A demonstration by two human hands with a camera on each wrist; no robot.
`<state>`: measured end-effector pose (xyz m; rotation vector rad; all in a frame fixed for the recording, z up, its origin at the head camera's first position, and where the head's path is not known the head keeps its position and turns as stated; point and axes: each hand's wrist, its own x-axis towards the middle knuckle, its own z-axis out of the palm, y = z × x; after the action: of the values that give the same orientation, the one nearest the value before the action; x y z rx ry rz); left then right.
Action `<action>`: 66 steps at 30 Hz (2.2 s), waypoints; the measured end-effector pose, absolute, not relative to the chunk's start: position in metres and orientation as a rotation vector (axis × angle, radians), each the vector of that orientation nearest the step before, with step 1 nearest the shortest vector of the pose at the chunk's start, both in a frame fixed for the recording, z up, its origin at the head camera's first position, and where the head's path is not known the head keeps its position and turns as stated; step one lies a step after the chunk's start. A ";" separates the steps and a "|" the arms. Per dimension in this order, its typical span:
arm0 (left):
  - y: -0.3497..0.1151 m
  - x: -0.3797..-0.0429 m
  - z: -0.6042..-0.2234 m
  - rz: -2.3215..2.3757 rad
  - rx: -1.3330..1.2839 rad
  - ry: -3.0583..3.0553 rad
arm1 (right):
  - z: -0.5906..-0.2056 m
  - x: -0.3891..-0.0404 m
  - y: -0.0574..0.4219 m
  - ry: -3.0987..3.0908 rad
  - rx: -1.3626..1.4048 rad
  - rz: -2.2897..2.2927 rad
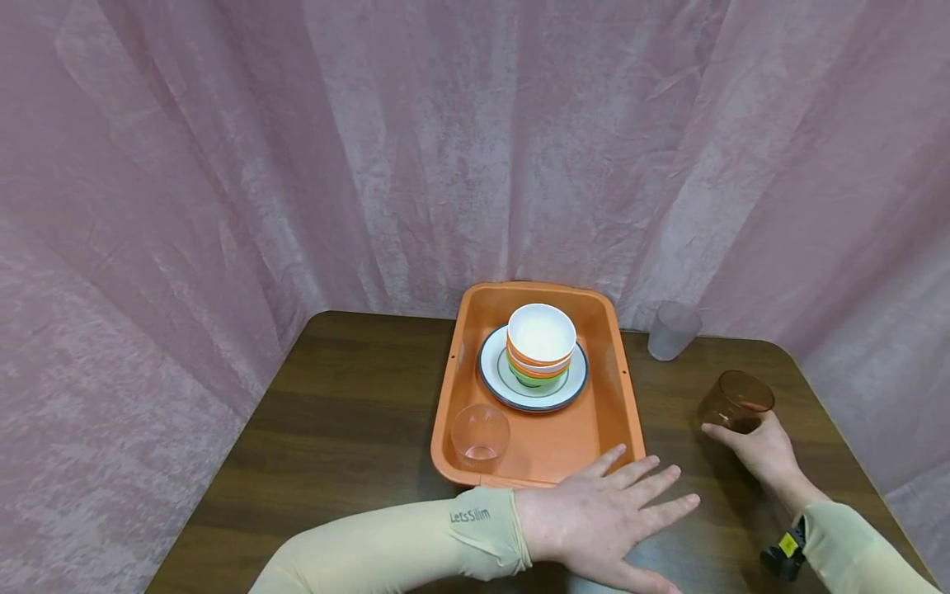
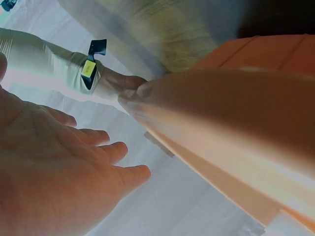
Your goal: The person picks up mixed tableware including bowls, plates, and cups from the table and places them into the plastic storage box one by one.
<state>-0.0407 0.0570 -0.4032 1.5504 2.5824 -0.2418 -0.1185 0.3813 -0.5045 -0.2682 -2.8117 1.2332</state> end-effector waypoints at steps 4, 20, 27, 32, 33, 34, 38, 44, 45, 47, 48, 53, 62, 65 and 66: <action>0.054 -0.042 -0.399 -0.198 1.540 2.587 | -0.498 -0.117 0.380 -2.815 -0.243 1.190; 0.012 -0.071 -0.371 0.012 1.481 2.674 | -0.449 -0.110 0.363 -2.786 -0.155 1.206; -0.021 -0.085 -0.365 0.031 1.423 2.746 | -0.422 -0.106 0.347 -2.823 -0.070 1.253; -0.046 -0.094 -0.361 0.086 1.363 2.773 | -0.403 -0.103 0.331 -2.811 0.026 1.336; -0.052 -0.096 -0.360 0.099 1.345 2.778 | -0.399 -0.102 0.327 -2.809 0.041 1.350; -0.057 -0.098 -0.359 0.110 1.324 2.786 | -0.396 -0.102 0.323 -2.803 0.055 1.368; -0.081 -0.102 -0.357 0.123 1.228 2.829 | -0.384 -0.100 0.305 -2.775 0.126 1.448; -0.115 -0.109 -0.356 0.138 1.121 2.879 | -0.373 -0.099 0.273 -2.735 0.226 1.555; -0.120 -0.110 -0.356 0.141 1.106 2.887 | -0.371 -0.099 0.268 -2.726 0.245 1.579; -0.131 -0.111 -0.356 0.151 1.078 2.903 | -0.369 -0.101 0.256 -2.701 0.285 1.629; -0.136 -0.112 -0.356 0.157 1.065 2.912 | -0.368 -0.102 0.251 -2.688 0.308 1.649; -0.158 -0.113 -0.360 0.191 1.009 2.953 | -0.366 -0.108 0.224 -2.652 0.403 1.704; -0.179 -0.114 -0.367 0.187 0.935 3.008 | -0.369 -0.118 0.189 -2.661 0.530 1.764; -0.180 -0.117 -0.366 0.209 0.917 3.020 | -0.369 -0.118 0.181 -2.697 0.537 1.717; -0.180 -0.118 -0.365 0.219 0.915 3.023 | -0.369 -0.118 0.180 -2.709 0.531 1.707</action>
<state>-0.1184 -0.1800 -0.3652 0.9146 3.0234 0.2187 -0.1184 0.1795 -0.3688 0.5313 -2.7092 1.7074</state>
